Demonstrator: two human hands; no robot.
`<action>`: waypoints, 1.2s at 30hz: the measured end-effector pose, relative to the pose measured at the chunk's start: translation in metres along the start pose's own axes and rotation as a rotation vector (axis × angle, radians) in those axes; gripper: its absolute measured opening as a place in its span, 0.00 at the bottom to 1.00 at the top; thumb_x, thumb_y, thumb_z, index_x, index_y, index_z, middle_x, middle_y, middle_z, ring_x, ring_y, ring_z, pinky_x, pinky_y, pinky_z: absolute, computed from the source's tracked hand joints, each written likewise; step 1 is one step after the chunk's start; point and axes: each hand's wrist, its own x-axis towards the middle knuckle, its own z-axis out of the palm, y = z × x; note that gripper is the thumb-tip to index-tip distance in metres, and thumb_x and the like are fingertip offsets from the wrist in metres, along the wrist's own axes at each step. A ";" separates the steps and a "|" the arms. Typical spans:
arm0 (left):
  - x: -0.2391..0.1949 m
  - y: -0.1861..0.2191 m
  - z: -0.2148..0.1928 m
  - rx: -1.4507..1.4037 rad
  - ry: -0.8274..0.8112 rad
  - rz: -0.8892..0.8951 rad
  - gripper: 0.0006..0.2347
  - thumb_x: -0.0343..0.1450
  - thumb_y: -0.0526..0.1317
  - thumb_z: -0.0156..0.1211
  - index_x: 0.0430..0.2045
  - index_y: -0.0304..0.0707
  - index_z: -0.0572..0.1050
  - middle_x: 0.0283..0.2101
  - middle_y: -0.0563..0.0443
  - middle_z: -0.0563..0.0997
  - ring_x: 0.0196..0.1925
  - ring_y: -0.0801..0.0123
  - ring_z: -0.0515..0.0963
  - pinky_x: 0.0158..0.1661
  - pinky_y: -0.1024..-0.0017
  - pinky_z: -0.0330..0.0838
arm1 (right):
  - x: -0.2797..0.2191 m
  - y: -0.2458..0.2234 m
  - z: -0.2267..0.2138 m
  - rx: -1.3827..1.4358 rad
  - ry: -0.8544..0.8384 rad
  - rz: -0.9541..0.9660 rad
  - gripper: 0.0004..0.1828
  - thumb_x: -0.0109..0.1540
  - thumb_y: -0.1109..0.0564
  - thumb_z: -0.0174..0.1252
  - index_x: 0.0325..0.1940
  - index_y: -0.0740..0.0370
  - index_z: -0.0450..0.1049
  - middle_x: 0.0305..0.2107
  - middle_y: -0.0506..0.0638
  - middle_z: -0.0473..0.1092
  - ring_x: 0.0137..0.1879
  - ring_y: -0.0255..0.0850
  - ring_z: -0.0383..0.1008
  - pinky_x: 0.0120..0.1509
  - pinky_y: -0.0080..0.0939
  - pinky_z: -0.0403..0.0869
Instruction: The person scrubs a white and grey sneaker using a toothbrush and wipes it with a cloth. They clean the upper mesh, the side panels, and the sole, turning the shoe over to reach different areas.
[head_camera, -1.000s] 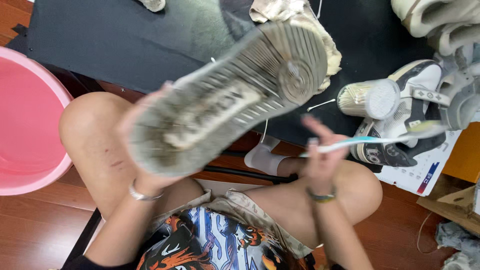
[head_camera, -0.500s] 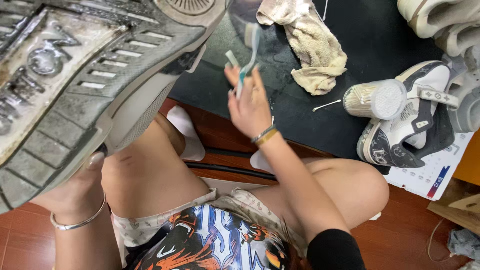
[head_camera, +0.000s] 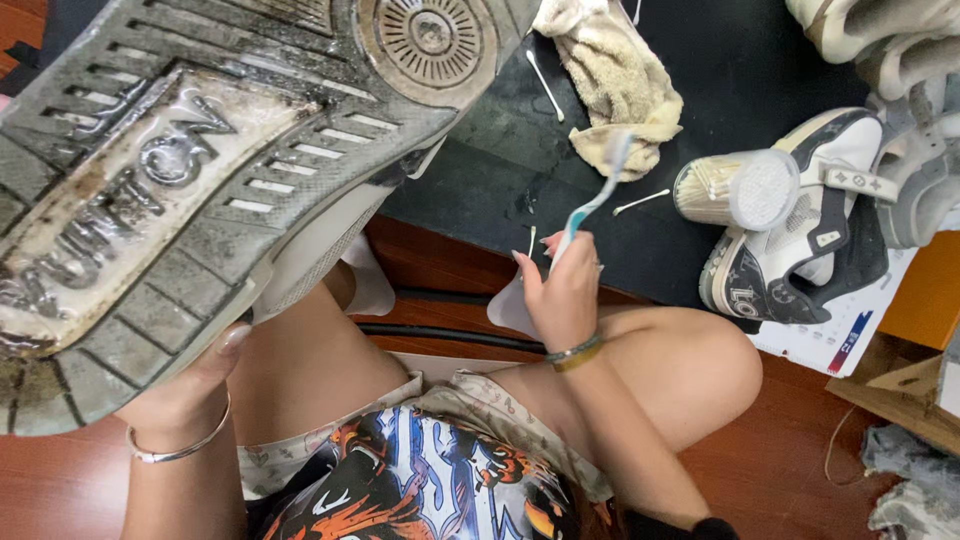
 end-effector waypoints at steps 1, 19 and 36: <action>0.000 -0.002 0.002 0.012 -0.004 -0.001 0.32 0.71 0.35 0.75 0.69 0.32 0.62 0.65 0.49 0.72 0.61 0.69 0.73 0.64 0.69 0.73 | -0.005 0.001 0.005 0.000 0.006 0.038 0.20 0.58 0.59 0.68 0.44 0.66 0.64 0.35 0.59 0.66 0.41 0.53 0.69 0.48 0.51 0.67; -0.017 -0.023 -0.002 -0.011 -0.062 -0.165 0.28 0.70 0.32 0.71 0.65 0.33 0.65 0.61 0.52 0.74 0.61 0.70 0.76 0.62 0.71 0.73 | 0.164 0.052 0.051 -0.018 0.094 -0.156 0.17 0.62 0.63 0.66 0.45 0.67 0.63 0.39 0.59 0.70 0.43 0.52 0.74 0.48 0.50 0.73; -0.009 -0.061 0.004 -0.104 -0.369 -0.158 0.35 0.64 0.42 0.72 0.69 0.40 0.64 0.70 0.51 0.70 0.71 0.67 0.70 0.70 0.66 0.66 | 0.212 0.102 -0.023 0.066 0.255 -0.275 0.10 0.70 0.69 0.55 0.53 0.68 0.62 0.40 0.58 0.73 0.46 0.50 0.79 0.55 0.48 0.76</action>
